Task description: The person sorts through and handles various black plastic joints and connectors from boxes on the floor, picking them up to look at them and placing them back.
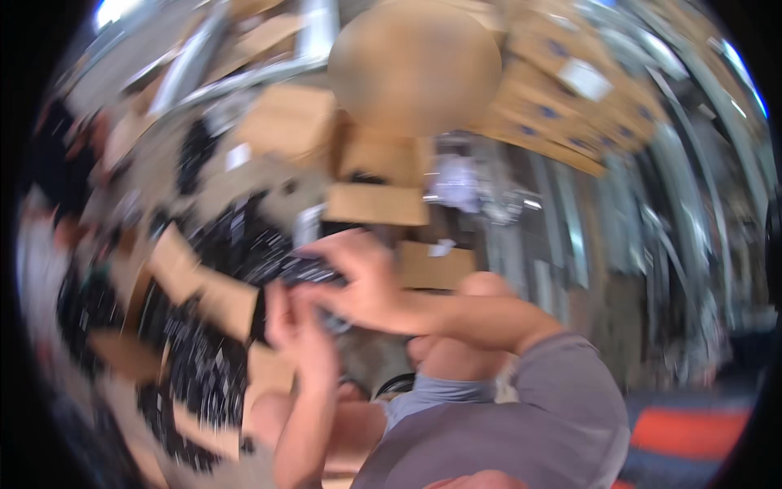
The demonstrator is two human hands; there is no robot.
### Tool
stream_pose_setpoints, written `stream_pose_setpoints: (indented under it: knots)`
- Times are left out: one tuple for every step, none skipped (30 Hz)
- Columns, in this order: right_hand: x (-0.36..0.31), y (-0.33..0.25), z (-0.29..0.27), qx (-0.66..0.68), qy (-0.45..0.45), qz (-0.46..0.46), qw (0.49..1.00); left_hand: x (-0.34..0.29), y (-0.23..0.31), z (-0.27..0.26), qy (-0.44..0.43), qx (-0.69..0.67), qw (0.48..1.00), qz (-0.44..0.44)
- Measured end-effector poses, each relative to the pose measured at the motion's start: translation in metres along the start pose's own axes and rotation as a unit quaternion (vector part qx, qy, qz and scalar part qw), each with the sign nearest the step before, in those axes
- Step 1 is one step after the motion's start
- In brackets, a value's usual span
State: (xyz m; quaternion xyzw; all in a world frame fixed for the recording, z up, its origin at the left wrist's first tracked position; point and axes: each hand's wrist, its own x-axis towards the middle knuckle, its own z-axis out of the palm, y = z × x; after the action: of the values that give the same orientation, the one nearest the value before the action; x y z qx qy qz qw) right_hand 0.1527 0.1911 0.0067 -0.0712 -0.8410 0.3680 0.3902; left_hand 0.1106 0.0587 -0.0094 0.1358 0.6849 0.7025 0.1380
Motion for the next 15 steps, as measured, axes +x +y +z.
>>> stream_pose_setpoints:
  knots:
    - [-0.004,0.0,-0.011,0.003,-0.019,0.053,0.998,-0.002,-0.022,0.014,0.055,-0.084,0.994,-0.049]
    - [-0.009,0.009,0.001,0.047,0.01,0.024,0.999,-0.001,-0.012,0.011,0.015,-0.155,0.986,-0.066]
    - [-0.008,0.007,0.01,0.063,0.006,0.028,0.998,-0.002,-0.003,0.01,0.021,-0.158,0.986,-0.057]
    - [-0.007,0.005,0.017,0.092,0.005,0.033,0.995,-0.003,-0.003,0.007,0.032,-0.15,0.987,-0.046]
    - [-0.005,0.001,0.015,0.081,0.002,0.026,0.996,-0.002,-0.008,0.003,0.014,-0.175,0.983,-0.05]
    - [-0.008,0.0,0.015,0.079,0.003,0.027,0.997,-0.001,-0.008,0.002,-0.002,-0.19,0.98,-0.059]
    - [-0.01,0.002,0.013,0.071,-0.004,0.042,0.997,-0.002,-0.008,0.003,-0.005,-0.171,0.983,-0.072]
    - [-0.012,0.003,0.012,0.066,0.003,0.046,0.997,-0.004,-0.004,0.006,-0.025,-0.164,0.984,-0.071]
    - [-0.013,0.005,0.009,0.066,0.003,0.033,0.997,-0.005,-0.003,0.008,-0.034,-0.166,0.983,-0.068]
    - [-0.014,0.008,0.006,0.067,-0.001,0.019,0.998,-0.005,-0.003,0.009,-0.039,-0.168,0.983,-0.065]
    - [-0.015,0.006,0.006,0.064,0.005,0.018,0.998,-0.004,-0.005,0.006,-0.045,-0.168,0.983,-0.063]
    - [-0.014,0.004,0.006,0.09,0.001,0.034,0.995,-0.003,-0.006,0.004,-0.045,-0.156,0.984,-0.07]
    - [-0.014,0.002,0.005,0.115,-0.003,0.049,0.992,-0.002,-0.007,0.004,-0.043,-0.145,0.985,-0.077]
    - [-0.014,0.003,0.007,0.115,-0.001,0.05,0.992,-0.002,-0.004,0.005,-0.046,-0.144,0.985,-0.077]
    - [-0.014,0.005,0.009,0.108,-0.009,0.05,0.993,-0.004,0.002,0.007,-0.038,-0.146,0.985,-0.083]
